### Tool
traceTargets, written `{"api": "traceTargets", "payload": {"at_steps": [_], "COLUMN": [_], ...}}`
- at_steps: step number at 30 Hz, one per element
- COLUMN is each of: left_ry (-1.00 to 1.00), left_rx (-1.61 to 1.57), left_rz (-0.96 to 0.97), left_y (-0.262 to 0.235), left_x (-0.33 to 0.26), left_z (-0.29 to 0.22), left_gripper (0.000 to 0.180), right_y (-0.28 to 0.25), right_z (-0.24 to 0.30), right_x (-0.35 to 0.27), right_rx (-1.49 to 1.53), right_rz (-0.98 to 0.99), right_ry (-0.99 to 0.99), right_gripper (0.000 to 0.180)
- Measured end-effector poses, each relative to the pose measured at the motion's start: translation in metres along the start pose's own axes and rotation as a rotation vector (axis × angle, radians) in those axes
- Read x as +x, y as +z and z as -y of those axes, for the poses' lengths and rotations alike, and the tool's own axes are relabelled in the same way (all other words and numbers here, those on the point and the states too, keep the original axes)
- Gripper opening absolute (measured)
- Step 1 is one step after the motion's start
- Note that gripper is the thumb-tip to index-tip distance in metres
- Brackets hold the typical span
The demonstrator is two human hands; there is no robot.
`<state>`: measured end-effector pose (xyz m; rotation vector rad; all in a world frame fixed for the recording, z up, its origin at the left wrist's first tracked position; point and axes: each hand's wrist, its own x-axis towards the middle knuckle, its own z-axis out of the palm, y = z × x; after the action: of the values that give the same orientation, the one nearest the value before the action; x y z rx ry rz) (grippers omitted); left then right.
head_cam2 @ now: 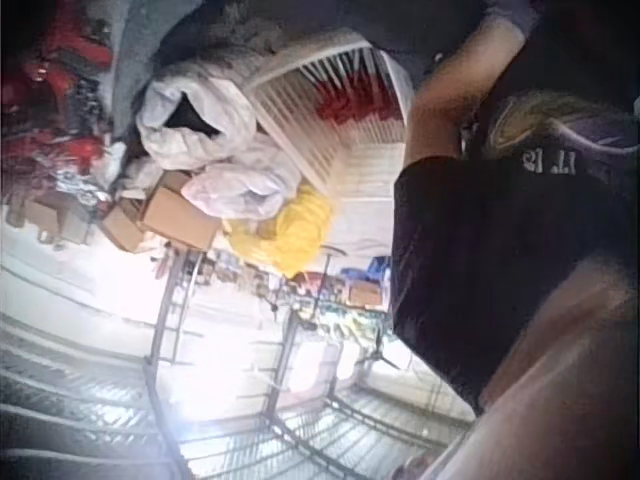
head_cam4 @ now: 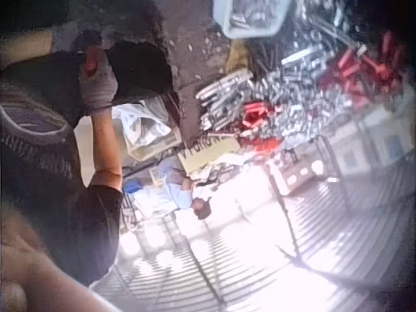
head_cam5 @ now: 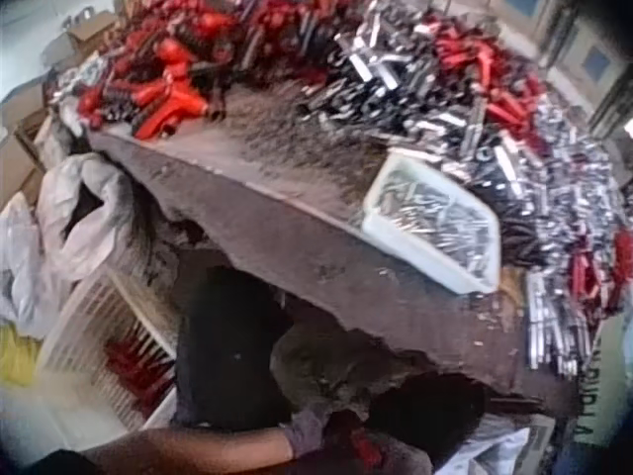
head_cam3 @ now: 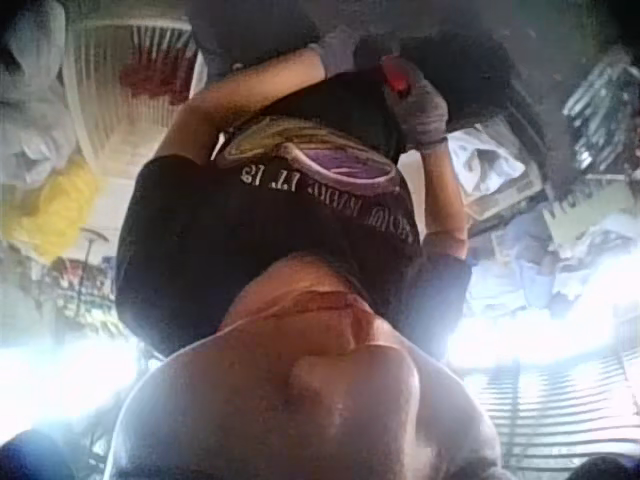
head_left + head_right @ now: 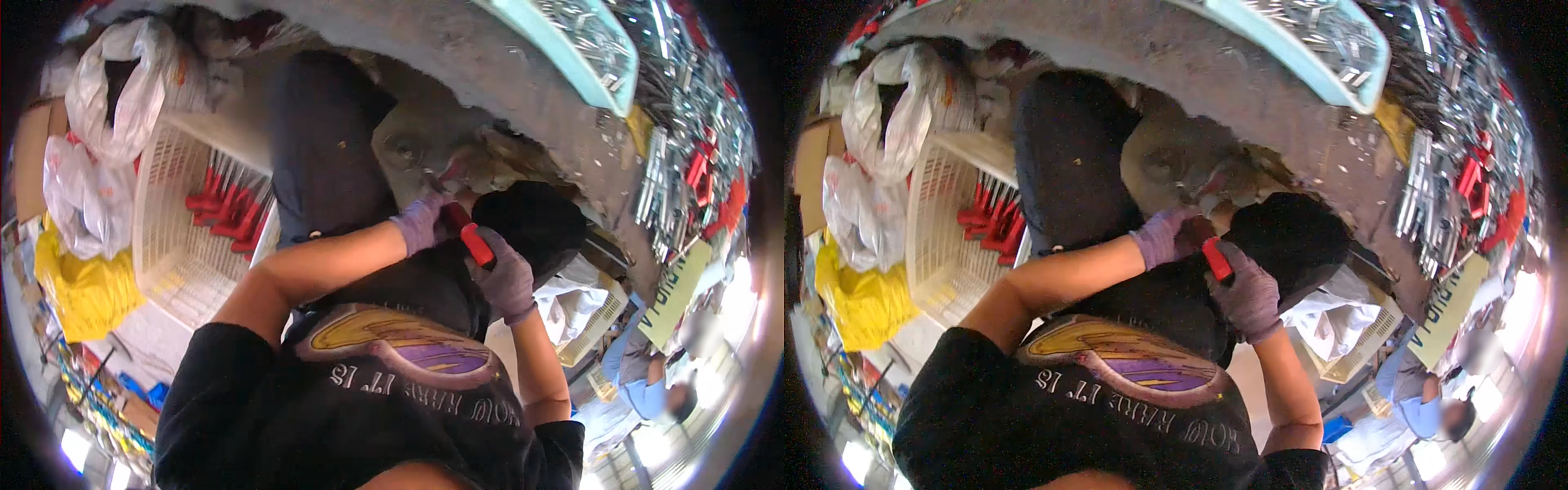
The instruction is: Assembling red and silver tool handles by inserting a metal rod and a spring.
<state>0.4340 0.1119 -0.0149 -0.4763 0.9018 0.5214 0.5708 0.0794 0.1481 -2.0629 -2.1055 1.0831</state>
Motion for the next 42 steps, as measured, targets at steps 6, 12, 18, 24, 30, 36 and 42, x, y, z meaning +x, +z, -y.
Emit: {"api": "traceTargets", "payload": {"at_steps": [6, 12, 18, 24, 30, 36, 42], "left_ry": [-0.128, -0.012, 0.012, 0.189, 1.364, 1.469, 1.484], "left_rx": [0.100, 0.052, 0.152, 0.433, 1.292, 1.906, 2.045], "left_rz": [0.041, 0.060, -0.172, -0.191, 0.107, 0.716, 0.750], "left_y": [-0.003, -0.035, -0.014, -0.020, 0.042, 0.100, 0.039], "left_x": [-0.002, 0.041, 0.020, 0.012, -0.066, -0.143, -0.033], "left_z": [0.006, 0.011, -0.006, -0.029, -0.064, -0.050, -0.054], "left_gripper": [0.022, 0.021, 0.024, 0.027, 0.036, 0.046, 0.027], "right_y": [0.033, 0.038, 0.047, 0.038, 0.087, 0.110, 0.125], "right_z": [-0.010, -0.008, -0.007, 0.029, -0.040, -0.053, -0.020], "right_x": [0.022, 0.049, 0.064, 0.091, 0.146, 0.064, 0.135], "right_rx": [-0.152, -0.164, -0.248, -0.178, -0.681, -0.715, -0.668], "right_rz": [0.021, 0.129, 0.131, 0.201, -0.550, -0.564, -0.556], "right_ry": [0.077, 0.017, -0.049, 0.024, -0.415, -0.182, -0.002], "right_gripper": [0.051, 0.052, 0.053, 0.050, 0.047, 0.047, 0.047]}}
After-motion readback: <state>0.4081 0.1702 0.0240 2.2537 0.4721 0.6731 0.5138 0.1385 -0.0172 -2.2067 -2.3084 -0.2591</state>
